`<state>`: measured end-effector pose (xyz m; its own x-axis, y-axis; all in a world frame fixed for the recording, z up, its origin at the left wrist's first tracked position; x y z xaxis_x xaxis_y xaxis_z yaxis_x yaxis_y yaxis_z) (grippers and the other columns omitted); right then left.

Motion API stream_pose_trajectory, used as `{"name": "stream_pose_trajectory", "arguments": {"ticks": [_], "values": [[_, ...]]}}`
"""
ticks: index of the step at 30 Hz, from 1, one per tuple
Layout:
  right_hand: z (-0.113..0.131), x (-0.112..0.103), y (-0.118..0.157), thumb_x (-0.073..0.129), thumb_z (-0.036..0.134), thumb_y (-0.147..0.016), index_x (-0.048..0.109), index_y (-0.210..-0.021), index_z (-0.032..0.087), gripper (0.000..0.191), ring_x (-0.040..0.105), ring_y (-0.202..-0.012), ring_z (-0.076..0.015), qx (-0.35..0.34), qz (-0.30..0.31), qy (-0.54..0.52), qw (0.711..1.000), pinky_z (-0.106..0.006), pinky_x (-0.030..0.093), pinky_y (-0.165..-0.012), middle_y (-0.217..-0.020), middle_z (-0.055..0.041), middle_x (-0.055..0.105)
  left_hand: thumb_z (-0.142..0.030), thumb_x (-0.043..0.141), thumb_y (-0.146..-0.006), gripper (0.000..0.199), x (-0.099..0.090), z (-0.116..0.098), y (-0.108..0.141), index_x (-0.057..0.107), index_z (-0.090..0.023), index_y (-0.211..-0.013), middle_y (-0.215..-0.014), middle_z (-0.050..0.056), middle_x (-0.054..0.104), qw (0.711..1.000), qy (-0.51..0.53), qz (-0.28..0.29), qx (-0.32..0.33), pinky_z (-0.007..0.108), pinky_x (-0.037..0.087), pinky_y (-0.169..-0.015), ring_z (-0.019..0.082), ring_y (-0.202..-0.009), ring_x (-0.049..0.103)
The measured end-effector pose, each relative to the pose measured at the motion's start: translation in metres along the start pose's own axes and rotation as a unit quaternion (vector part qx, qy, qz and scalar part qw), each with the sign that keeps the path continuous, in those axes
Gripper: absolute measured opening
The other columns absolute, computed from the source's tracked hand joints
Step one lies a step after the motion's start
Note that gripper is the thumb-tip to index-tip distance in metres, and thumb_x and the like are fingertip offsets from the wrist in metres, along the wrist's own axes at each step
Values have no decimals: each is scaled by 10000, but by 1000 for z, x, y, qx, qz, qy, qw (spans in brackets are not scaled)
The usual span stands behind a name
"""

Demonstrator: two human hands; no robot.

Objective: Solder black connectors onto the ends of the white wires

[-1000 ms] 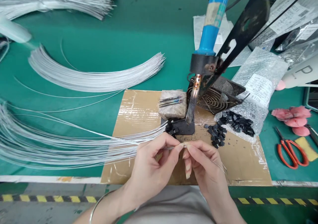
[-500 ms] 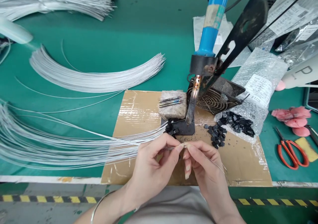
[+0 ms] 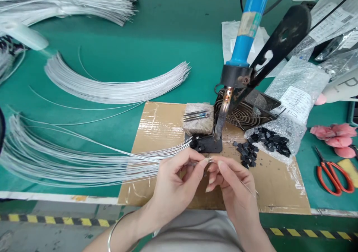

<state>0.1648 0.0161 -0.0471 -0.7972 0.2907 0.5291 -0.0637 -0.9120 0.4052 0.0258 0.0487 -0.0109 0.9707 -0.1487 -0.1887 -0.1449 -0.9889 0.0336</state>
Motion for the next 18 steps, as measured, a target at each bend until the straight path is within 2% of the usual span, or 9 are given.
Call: {"name": "stream_pose_trajectory", "arguments": {"ticks": [7,18], "values": [[-1,-6,1,891,355,-890,893,-911,250,108,741,-568,-136,-29,-1,66,997,-246,695,-573,-772,-29,834,-158,677,-944,175,-4,-9,-4,721,-184,-776,-613,-10,689,1000,1,-17,16,182,421,-462,92,-504,552],[1,-4,1,892,344,-895,886,-878,269,77,717,-533,-91,-15,14,37,999,-171,627,-538,-752,2,821,-205,679,-960,181,-1,-4,-1,725,-173,-788,-655,34,728,1000,-18,8,-2,204,479,-498,130,-566,645]]}}
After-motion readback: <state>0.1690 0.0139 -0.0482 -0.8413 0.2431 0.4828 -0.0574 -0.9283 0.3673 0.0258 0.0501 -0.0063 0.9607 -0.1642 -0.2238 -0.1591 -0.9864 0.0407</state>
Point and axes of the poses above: each hand's wrist, its own y-axis away from the middle knuckle, its own x-axis out of the palm, z = x × y, the point moved 6 cm from there along -y, towards the middle knuckle
